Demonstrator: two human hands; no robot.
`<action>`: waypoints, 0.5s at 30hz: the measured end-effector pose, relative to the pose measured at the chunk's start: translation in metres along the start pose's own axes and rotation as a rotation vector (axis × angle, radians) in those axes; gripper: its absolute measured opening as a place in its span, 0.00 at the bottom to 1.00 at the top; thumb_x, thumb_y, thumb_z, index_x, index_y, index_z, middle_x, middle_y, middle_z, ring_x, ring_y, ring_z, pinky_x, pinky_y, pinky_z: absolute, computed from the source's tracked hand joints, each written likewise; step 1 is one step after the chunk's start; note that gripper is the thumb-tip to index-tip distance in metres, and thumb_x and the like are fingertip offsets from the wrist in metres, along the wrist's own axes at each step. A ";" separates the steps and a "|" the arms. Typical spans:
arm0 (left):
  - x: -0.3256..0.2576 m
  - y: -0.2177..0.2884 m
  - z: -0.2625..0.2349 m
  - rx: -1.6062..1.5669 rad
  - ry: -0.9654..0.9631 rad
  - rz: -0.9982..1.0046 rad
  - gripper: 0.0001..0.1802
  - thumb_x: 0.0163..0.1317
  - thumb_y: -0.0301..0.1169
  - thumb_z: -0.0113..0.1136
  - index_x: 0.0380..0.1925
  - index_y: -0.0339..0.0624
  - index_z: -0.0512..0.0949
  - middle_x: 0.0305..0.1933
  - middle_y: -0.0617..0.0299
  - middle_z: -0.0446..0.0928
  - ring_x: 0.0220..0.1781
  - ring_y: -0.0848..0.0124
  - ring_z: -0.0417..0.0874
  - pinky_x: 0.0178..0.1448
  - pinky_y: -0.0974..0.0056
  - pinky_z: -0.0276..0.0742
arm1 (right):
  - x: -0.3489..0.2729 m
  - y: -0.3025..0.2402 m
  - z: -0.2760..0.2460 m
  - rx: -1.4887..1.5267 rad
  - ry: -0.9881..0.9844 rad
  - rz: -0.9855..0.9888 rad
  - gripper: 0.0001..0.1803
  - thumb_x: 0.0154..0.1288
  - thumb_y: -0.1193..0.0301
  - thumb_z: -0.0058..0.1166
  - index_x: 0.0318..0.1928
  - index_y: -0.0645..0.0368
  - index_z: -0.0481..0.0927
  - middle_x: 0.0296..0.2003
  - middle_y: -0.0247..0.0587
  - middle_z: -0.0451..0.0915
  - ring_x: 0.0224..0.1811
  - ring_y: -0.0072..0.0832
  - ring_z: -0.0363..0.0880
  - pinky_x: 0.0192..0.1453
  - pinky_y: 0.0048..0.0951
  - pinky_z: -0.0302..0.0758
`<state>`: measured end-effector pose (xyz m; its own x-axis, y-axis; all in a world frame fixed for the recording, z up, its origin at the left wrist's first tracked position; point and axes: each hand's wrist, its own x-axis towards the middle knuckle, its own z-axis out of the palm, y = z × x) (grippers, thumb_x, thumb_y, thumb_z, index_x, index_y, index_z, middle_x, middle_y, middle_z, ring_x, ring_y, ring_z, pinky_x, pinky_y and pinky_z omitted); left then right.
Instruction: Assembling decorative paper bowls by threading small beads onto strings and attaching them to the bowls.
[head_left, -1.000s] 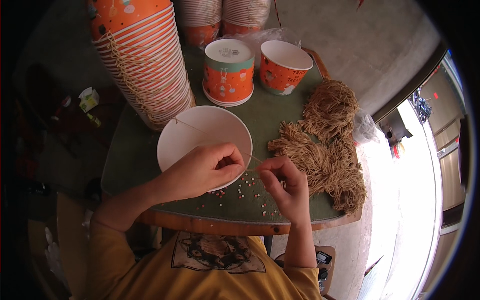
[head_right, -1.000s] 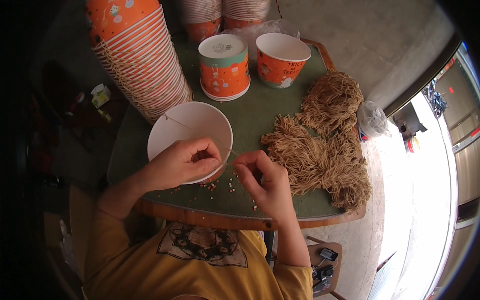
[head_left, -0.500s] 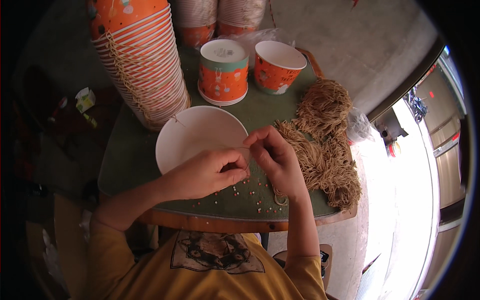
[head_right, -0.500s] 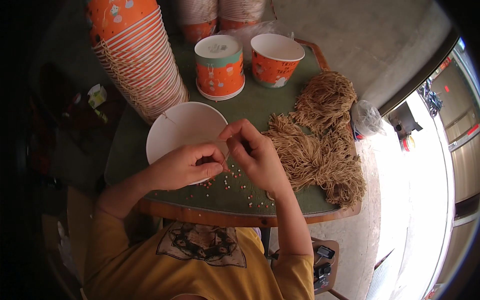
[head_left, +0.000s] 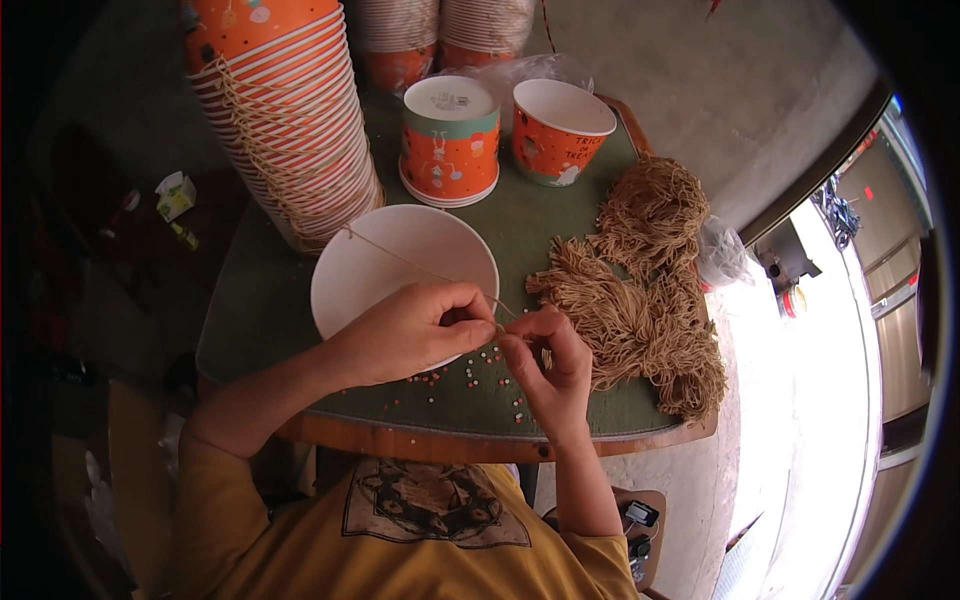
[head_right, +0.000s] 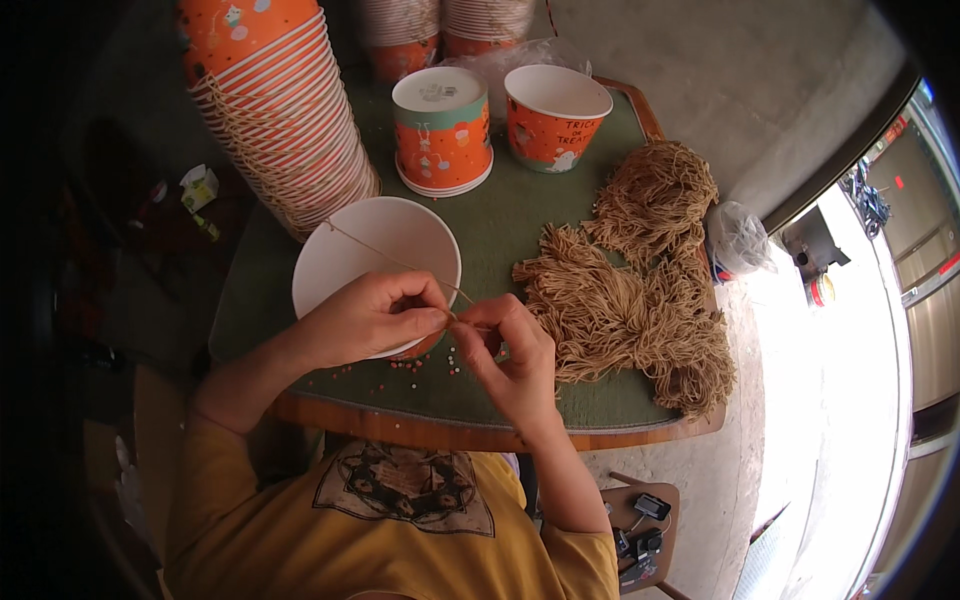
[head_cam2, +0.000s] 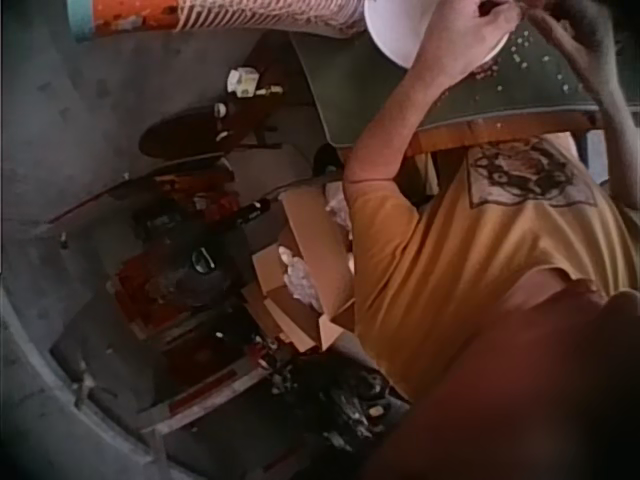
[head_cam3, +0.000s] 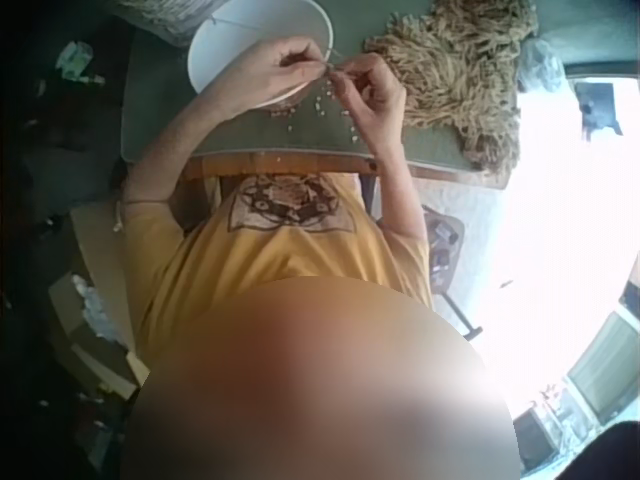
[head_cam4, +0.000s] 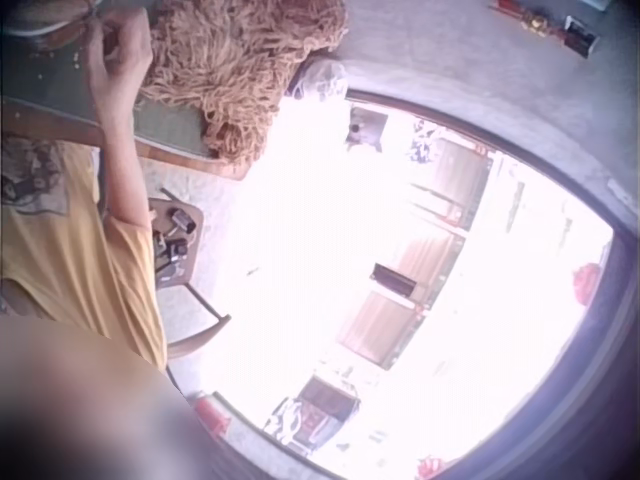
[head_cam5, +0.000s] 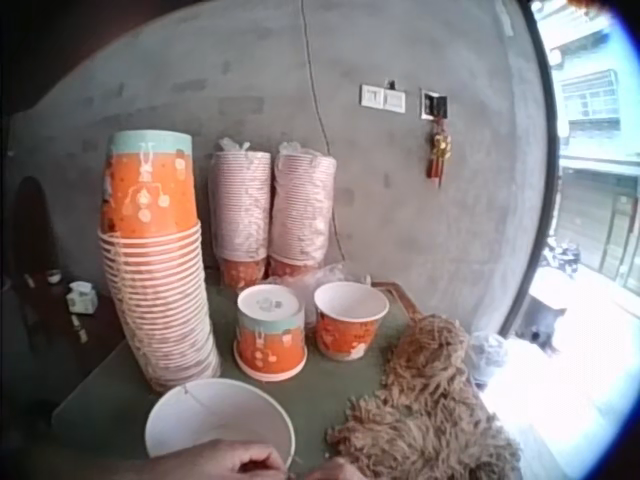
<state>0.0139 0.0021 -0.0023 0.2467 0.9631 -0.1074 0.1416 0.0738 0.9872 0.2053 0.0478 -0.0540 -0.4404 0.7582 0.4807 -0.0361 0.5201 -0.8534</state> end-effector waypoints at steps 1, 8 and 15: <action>0.000 0.001 0.000 0.015 -0.001 0.000 0.08 0.68 0.30 0.56 0.34 0.35 0.75 0.29 0.70 0.74 0.30 0.85 0.71 0.32 0.74 0.69 | 0.000 -0.001 0.001 0.001 -0.001 -0.002 0.08 0.59 0.78 0.62 0.38 0.60 0.76 0.30 0.32 0.77 0.28 0.17 0.76 0.30 0.20 0.72; 0.002 -0.005 -0.001 0.055 0.017 0.074 0.07 0.67 0.30 0.55 0.34 0.36 0.75 0.28 0.70 0.74 0.29 0.85 0.70 0.31 0.74 0.69 | -0.005 -0.004 0.006 -0.126 0.087 -0.077 0.08 0.60 0.79 0.62 0.39 0.61 0.76 0.29 0.34 0.78 0.27 0.18 0.77 0.29 0.20 0.73; -0.002 0.007 -0.004 0.095 -0.056 -0.025 0.06 0.70 0.29 0.53 0.38 0.37 0.73 0.30 0.69 0.74 0.30 0.84 0.71 0.33 0.75 0.69 | 0.003 -0.011 -0.008 -0.304 -0.065 -0.101 0.14 0.57 0.77 0.63 0.43 0.59 0.74 0.25 0.34 0.75 0.24 0.23 0.74 0.27 0.24 0.72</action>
<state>0.0102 0.0021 0.0053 0.2943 0.9452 -0.1413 0.2377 0.0708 0.9688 0.2112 0.0472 -0.0415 -0.5054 0.6749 0.5376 0.1827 0.6927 -0.6977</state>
